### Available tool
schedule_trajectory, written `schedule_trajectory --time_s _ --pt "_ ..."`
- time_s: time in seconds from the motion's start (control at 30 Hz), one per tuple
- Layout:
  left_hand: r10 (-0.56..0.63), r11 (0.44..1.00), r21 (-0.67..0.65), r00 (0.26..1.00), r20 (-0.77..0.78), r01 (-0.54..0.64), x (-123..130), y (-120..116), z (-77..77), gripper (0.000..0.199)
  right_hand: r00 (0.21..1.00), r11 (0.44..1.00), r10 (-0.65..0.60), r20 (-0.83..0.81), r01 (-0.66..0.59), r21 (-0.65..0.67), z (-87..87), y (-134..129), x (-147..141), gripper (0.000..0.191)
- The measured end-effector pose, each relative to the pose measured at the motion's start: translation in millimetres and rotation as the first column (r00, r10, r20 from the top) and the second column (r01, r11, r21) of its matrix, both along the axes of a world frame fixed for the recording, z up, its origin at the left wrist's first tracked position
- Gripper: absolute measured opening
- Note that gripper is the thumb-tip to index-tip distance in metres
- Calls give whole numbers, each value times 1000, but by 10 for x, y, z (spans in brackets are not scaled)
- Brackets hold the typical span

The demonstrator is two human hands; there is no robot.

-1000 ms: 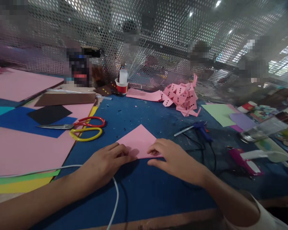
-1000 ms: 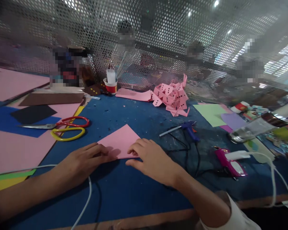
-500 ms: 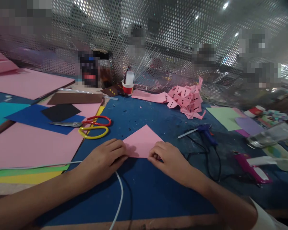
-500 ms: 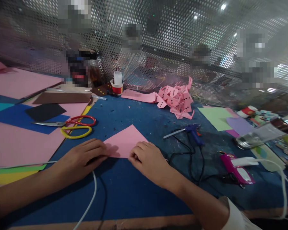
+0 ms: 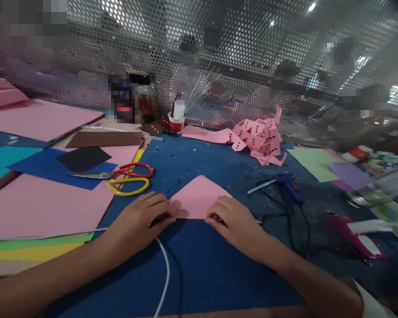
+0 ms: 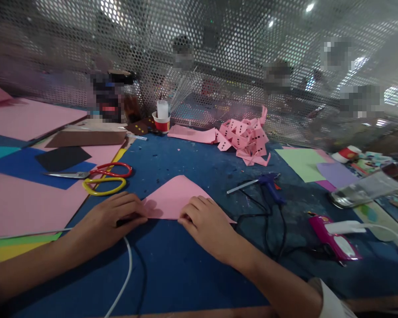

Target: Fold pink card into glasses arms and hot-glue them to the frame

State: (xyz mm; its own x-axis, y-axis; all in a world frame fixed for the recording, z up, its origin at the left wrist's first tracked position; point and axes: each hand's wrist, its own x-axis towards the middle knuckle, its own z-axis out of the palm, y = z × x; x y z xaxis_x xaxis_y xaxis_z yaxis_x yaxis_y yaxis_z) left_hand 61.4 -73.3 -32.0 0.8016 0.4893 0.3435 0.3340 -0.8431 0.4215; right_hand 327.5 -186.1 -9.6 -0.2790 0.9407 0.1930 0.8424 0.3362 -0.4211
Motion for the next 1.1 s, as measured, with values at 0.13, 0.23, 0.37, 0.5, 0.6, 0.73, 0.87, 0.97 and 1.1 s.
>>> schedule_trajectory --time_s 0.13,0.23,0.37,0.5,0.6,0.73,0.87,0.97,1.1 --pt "-13 1000 -9 1000 -4 13 -20 5 3 15 999 999 39 5 -39 -9 -6 -11 -5 7" --pt "-23 1000 -2 1000 4 23 -29 2 6 15 999 999 32 -8 -32 -4 12 -17 8 6" --pt "-33 999 16 999 13 33 -26 0 12 15 992 988 -124 32 120 95 7 10 90 16" --pt "-50 999 18 999 10 50 -25 8 9 22 964 969 -223 142 204 138 -81 67 183 43" --pt "-47 999 17 999 7 47 -31 17 2 22 969 978 -185 165 164 132 -138 90 193 41" --pt "-57 998 24 998 16 57 -32 29 -7 21 980 978 -155 125 134 163 -121 58 141 35" --pt "-46 998 34 999 25 45 -30 34 -30 20 983 972 -161 87 142 187 -63 20 107 40" --pt "-21 999 26 999 26 21 -33 36 -65 19 972 954 -220 80 197 227 -42 36 127 44" --pt "20 1000 14 1000 20 -20 -30 48 -101 21 961 926 -257 105 213 312 -8 54 143 34"
